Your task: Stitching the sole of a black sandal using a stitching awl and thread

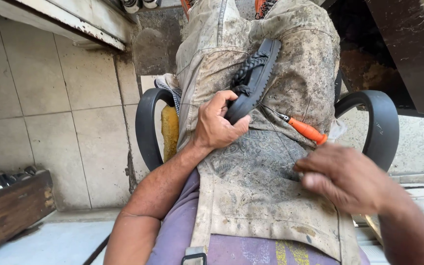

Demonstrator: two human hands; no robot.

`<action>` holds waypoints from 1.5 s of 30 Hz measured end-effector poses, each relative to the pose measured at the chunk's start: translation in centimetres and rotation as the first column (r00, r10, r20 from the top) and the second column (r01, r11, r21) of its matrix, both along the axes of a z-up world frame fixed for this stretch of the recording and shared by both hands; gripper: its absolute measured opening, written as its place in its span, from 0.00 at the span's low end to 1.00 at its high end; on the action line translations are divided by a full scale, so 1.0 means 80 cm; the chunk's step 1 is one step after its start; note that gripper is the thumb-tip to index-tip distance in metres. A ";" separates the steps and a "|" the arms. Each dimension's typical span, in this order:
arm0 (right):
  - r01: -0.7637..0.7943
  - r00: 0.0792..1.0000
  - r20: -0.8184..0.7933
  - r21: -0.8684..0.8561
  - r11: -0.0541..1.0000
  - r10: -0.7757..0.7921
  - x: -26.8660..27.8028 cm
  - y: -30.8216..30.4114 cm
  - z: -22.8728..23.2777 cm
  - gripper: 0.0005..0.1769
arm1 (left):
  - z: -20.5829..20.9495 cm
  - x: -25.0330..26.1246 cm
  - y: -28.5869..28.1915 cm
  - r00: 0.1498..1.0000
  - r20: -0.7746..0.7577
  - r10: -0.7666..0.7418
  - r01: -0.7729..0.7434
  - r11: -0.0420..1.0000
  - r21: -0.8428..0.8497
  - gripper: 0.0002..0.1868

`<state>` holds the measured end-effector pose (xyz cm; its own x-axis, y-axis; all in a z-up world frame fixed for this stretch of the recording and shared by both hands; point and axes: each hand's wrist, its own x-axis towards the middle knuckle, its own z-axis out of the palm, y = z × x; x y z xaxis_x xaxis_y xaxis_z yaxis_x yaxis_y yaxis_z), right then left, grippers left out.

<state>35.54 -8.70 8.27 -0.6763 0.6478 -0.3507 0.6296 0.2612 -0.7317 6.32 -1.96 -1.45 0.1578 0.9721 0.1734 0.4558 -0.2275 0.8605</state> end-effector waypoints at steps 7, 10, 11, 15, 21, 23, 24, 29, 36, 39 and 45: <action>0.225 0.848 0.408 0.300 0.927 -0.338 -0.021 0.100 -0.004 0.10 | -0.017 -0.008 0.029 0.976 0.166 0.137 -0.122 0.988 -0.098 0.31; 0.306 0.951 0.006 -0.151 0.940 -0.309 -0.019 0.107 0.013 0.18 | -0.024 -0.012 0.030 0.958 0.169 0.231 -0.193 0.958 -0.212 0.17; 0.246 0.794 -0.526 -0.178 0.953 -0.304 -0.016 0.108 0.005 0.19 | -0.026 -0.014 0.031 0.956 0.185 0.226 -0.184 0.959 -0.217 0.18; 0.616 0.695 -0.612 0.234 0.752 -0.379 -0.028 0.118 -0.013 0.14 | -0.019 -0.011 0.027 0.966 0.146 0.213 -0.176 0.957 -0.229 0.20; 0.277 0.815 0.244 0.632 0.724 -0.525 -0.069 0.144 -0.028 0.41 | -0.054 -0.016 0.026 0.945 0.249 0.210 -0.129 0.943 -0.306 0.20; 0.273 0.844 0.253 0.557 0.785 -0.473 -0.080 0.150 -0.041 0.41 | -0.050 -0.011 0.016 0.946 0.246 0.212 -0.127 0.939 -0.319 0.20; 0.266 0.870 0.251 0.485 0.833 -0.424 -0.086 0.155 -0.047 0.42 | -0.048 -0.009 0.016 0.947 0.243 0.208 -0.123 0.939 -0.323 0.20; 0.339 0.939 -0.100 0.437 0.833 -0.329 -0.065 0.132 -0.100 0.07 | -0.041 -0.007 0.002 0.951 0.248 0.183 -0.084 0.928 -0.362 0.20; 0.523 0.849 -0.270 0.558 0.645 -0.454 -0.025 0.041 -0.102 0.08 | -0.027 -0.059 -0.015 0.940 0.309 -0.142 0.261 0.884 -0.389 0.43; 0.503 0.853 -0.287 0.675 0.540 -0.437 -0.035 0.028 -0.104 0.10 | -0.017 -0.118 -0.010 0.937 0.349 0.017 0.125 0.916 -0.382 0.28; 0.487 0.873 -0.384 0.718 0.497 -0.301 -0.045 0.026 -0.096 0.12 | 0.052 -0.258 -0.016 0.840 0.257 0.478 -0.430 0.875 -0.222 0.15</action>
<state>31.93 -6.61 0.60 -0.2655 0.8108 0.5216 0.6955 0.5358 -0.4788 -14.33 -3.20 2.67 -0.3431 0.9392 -0.0123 0.1955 0.0842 0.9771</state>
